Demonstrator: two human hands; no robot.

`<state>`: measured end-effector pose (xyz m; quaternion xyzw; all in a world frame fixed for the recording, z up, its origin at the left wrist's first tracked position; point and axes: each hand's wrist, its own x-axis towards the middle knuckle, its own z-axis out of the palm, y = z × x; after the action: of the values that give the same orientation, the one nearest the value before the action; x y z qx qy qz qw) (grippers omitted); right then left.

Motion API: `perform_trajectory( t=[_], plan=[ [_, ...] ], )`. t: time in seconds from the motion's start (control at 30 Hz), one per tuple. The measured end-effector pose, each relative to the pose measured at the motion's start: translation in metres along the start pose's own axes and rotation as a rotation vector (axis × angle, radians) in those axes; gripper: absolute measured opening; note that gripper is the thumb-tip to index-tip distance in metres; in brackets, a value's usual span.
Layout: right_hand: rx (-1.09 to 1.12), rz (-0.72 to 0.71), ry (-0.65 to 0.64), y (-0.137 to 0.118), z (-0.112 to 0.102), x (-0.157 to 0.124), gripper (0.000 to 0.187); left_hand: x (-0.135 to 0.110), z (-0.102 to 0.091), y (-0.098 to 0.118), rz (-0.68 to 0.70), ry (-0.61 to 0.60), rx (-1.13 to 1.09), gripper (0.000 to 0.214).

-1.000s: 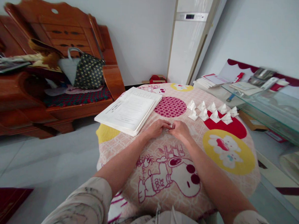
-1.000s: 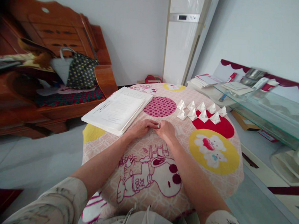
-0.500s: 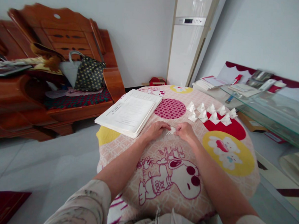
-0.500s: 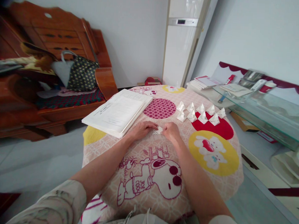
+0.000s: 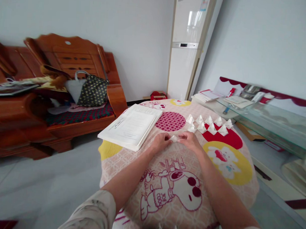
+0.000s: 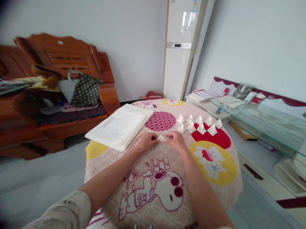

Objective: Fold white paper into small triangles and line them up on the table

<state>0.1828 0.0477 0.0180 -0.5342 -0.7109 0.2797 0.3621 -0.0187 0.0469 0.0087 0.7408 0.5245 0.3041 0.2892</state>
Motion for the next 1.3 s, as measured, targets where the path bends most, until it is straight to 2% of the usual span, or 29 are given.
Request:
perform_trajectory(
  t=[0.07, 0.13, 0.3, 0.53, 0.7, 0.8, 0.9, 0.97, 1.13, 1.3],
  plan=[
    [0.050, -0.023, -0.074, 0.000, 0.000, 0.000, 0.016, 0.005, -0.002, 0.001, 0.023, -0.032, -0.084, 0.009],
    [0.066, 0.019, -0.104, 0.000, 0.002, 0.000, 0.025, 0.010, -0.001, 0.000, 0.062, -0.077, -0.132, 0.012],
    [0.158, 0.148, -0.182, 0.003, 0.007, 0.000, 0.019, 0.016, 0.004, -0.002, 0.127, -0.161, -0.104, 0.025],
    [0.212, 0.150, -0.200, 0.012, 0.006, -0.001, 0.028, 0.012, 0.000, 0.002, 0.152, -0.231, -0.123, 0.022],
    [0.314, 0.200, -0.154, 0.013, 0.003, -0.001, 0.033, 0.013, -0.009, -0.004, 0.110, -0.201, -0.203, 0.027],
    [0.442, 0.253, -0.111, 0.013, -0.001, -0.002, 0.036, 0.015, -0.016, -0.011, 0.021, -0.204, -0.279, 0.026],
    [0.529, 0.276, -0.067, 0.012, -0.003, -0.004, 0.037, 0.016, -0.020, -0.015, -0.097, -0.103, -0.434, 0.026],
    [0.535, 0.262, -0.074, 0.009, -0.002, -0.005, 0.036, 0.017, -0.017, -0.014, -0.121, -0.061, -0.515, 0.029],
    [0.456, 0.245, -0.189, 0.001, 0.007, -0.007, 0.035, 0.017, 0.001, -0.006, -0.093, -0.161, -0.708, 0.044],
    [0.527, 0.258, -0.163, -0.002, 0.011, -0.010, 0.043, 0.012, 0.011, 0.000, -0.160, -0.055, -0.871, 0.050]
  ],
)
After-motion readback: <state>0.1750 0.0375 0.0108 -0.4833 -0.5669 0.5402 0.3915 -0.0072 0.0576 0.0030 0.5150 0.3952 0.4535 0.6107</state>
